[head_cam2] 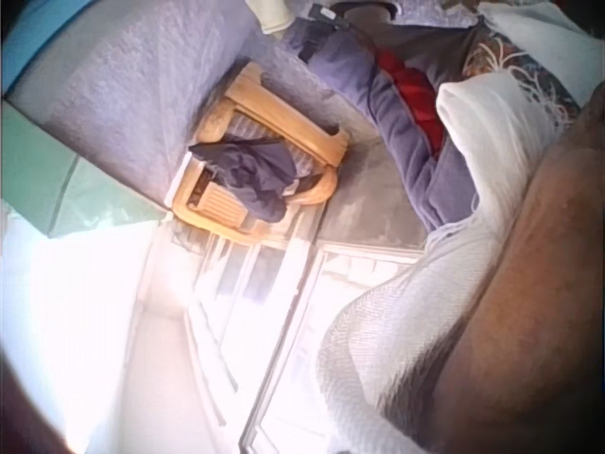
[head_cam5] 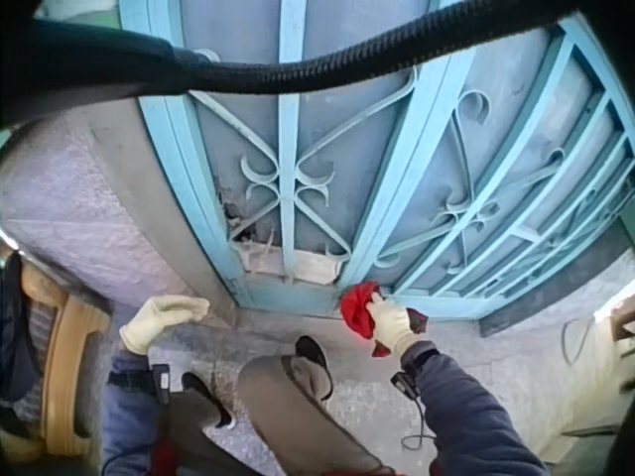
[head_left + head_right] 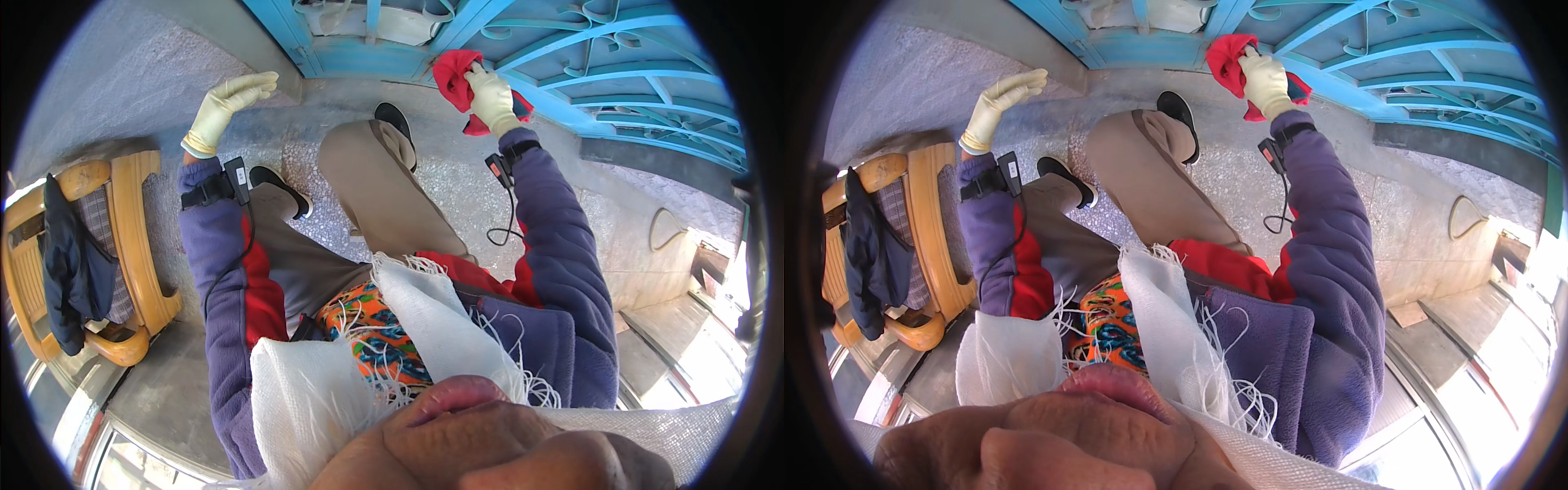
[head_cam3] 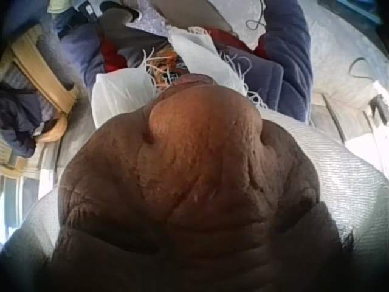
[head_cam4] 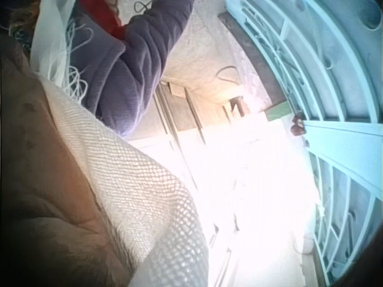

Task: The person wipes a light blue metal gate and a nearby glass door frame using a red cloth. They repeatedly rub the gate's bars and the door frame while kneeling, then stand to continue wiping the frame.

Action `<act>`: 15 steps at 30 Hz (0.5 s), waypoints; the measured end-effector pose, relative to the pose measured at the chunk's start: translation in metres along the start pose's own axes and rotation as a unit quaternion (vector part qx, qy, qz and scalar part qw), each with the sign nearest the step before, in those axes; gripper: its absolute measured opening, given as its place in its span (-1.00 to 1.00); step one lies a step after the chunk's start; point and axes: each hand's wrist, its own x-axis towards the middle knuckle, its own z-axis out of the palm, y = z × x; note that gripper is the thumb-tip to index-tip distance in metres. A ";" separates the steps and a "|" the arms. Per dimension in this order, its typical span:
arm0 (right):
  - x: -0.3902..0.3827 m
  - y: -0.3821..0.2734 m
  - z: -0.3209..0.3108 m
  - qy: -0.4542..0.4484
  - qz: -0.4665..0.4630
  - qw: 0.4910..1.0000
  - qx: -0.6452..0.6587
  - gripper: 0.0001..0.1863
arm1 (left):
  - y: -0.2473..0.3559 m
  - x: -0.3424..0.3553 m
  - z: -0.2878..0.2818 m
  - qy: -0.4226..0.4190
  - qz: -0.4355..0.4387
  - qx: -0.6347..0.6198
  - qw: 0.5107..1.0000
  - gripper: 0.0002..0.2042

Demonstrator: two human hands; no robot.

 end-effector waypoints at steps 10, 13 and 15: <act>0.017 0.026 0.026 -0.107 0.151 0.983 -0.018 -0.70 | 0.001 0.012 0.005 -0.009 -0.036 -0.003 0.999 -0.64; 0.013 0.029 0.018 -0.138 0.121 0.983 -0.019 -0.69 | 0.001 0.007 0.003 -0.010 -0.025 -0.001 1.000 -0.64; 0.012 0.022 0.011 -0.165 0.125 0.978 0.024 -0.69 | 0.001 0.003 0.001 -0.008 -0.019 -0.005 1.000 -0.65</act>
